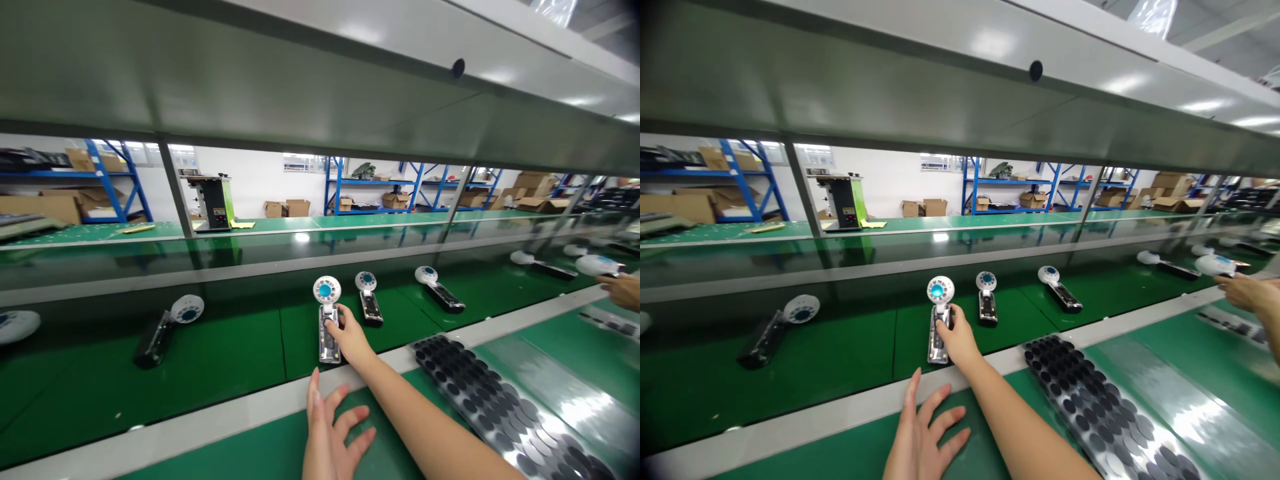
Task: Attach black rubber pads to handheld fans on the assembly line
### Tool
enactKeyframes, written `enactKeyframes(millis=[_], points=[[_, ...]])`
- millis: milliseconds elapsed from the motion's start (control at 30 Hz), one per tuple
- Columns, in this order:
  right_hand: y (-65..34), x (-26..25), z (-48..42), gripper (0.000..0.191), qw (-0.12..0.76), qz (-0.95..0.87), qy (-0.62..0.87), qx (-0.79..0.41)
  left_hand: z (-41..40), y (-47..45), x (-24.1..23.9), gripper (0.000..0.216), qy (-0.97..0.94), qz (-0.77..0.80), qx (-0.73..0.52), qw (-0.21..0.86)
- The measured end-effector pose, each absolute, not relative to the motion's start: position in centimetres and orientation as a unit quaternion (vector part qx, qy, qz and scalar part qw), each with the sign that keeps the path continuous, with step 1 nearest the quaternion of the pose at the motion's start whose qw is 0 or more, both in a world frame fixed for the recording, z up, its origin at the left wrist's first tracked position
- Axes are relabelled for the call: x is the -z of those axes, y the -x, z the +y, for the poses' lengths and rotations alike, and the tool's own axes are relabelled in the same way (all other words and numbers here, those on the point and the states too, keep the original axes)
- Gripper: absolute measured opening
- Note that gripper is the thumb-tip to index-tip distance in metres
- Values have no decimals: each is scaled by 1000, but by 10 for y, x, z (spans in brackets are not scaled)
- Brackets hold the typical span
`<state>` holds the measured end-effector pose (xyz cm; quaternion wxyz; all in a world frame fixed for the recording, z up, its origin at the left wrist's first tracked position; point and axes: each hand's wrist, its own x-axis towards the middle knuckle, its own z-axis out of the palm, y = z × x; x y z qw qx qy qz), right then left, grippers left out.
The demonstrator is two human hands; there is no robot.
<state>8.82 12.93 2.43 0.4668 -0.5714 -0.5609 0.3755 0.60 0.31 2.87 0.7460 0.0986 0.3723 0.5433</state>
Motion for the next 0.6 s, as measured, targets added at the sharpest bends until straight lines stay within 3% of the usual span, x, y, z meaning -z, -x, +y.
enactKeyframes(millis=[300,500,600], points=[[-136,-39,151,44,411,-552,709,-156,4,-9,-24,51,-113,369,-537,750],[-182,-47,149,30,371,-478,770,-199,3,-7,-25,56,-124,376,-518,758],[-168,-48,112,35,390,-504,732,-239,-1,-6,-22,55,-156,342,-532,759]])
